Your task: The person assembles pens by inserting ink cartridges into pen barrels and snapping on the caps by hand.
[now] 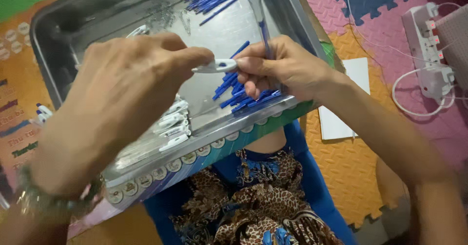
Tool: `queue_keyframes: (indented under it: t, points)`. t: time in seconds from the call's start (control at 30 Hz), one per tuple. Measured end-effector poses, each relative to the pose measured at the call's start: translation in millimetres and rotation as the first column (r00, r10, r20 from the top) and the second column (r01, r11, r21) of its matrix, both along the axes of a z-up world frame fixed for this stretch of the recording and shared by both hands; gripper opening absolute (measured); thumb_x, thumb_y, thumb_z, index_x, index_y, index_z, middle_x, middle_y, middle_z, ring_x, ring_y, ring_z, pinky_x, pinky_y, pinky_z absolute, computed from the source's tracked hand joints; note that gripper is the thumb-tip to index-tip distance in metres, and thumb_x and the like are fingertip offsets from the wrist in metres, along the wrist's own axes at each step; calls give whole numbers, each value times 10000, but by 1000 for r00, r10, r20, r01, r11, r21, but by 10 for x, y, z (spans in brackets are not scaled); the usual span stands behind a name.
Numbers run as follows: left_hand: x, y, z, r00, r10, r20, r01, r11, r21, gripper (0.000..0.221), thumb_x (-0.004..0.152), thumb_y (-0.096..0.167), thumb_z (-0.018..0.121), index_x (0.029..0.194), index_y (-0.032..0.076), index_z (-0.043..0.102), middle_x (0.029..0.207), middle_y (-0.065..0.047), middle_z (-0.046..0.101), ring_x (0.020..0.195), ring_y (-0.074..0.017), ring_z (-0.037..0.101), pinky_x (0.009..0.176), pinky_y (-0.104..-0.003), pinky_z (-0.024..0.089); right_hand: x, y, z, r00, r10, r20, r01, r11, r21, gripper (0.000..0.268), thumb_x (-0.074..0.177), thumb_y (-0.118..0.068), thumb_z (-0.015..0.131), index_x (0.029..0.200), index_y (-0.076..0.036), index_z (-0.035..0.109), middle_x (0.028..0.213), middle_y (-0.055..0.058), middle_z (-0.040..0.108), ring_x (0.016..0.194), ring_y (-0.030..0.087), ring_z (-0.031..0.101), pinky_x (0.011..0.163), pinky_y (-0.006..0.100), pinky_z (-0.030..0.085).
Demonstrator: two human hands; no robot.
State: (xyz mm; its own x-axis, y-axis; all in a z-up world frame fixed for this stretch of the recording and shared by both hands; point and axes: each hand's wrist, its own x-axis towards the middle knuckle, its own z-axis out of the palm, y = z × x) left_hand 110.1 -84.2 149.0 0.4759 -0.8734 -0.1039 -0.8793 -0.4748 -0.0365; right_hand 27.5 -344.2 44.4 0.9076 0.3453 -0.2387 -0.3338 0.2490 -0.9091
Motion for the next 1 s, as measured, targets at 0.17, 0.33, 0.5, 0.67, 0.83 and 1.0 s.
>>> queue_keyframes:
  t: [0.17, 0.33, 0.5, 0.67, 0.83, 1.0]
  points:
    - [393, 321, -267, 973, 93, -212, -118, 987, -109, 363, 1127, 175, 649, 1467, 217, 770, 1040, -122, 799, 512, -192, 576, 351, -309, 395, 309, -16, -144, 996, -68, 54, 80, 965, -249, 242, 1121, -148, 642, 1232, 45, 737, 934, 121, 761, 780, 183, 773, 743, 268, 690]
    - [689, 418, -429, 972, 116, -206, -154, 972, -178, 402, 1043, 123, 759, 1437, 193, 793, 1175, -149, 817, 856, -301, 758, 608, -454, 600, 734, -47, -374, 991, -107, 78, 128, 922, -366, 236, 1138, -193, 654, 1217, 10, 743, 974, 115, 764, 788, 200, 777, 748, 324, 703]
    - [1047, 531, -650, 943, 166, -289, -229, 953, -200, 411, 1050, 118, 738, 1455, 179, 777, 1311, -175, 794, 944, -312, 770, 784, -504, 618, 1015, -91, -419, 994, -67, 88, 101, 879, -467, 234, 1170, -195, 614, 1261, -7, 718, 1014, 113, 734, 860, 213, 773, 785, 303, 674]
    - [1343, 624, -897, 945, 260, -198, -286, 951, -114, 325, 1042, 158, 806, 1354, 244, 834, 1168, -101, 842, 975, -331, 753, 623, -513, 567, 1228, -180, -593, 975, -71, 212, 186, 782, -595, 208, 1202, -152, 598, 1236, 11, 724, 1003, 119, 736, 797, 187, 760, 696, 295, 656]
    - [1653, 515, -1436, 943, 329, 52, -329, 944, 4, 232, 1115, 7, 674, 999, 207, 659, 826, -31, 549, 616, -167, 449, 517, -314, 418, 1236, -124, -524, 953, -51, 297, 268, 594, -758, 196, 1181, -175, 614, 1154, -38, 752, 997, 104, 779, 768, 175, 789, 660, 302, 654]
    - [1749, 299, -1735, 834, 137, 534, -202, 977, 66, 499, 1088, 128, 781, 627, 181, 597, 555, 64, 467, 526, -91, 538, 922, -370, 551, 1242, -199, -601, 919, 38, 392, 327, 480, -814, 188, 1195, -158, 613, 1171, -61, 773, 979, 88, 783, 757, 151, 781, 605, 298, 627]
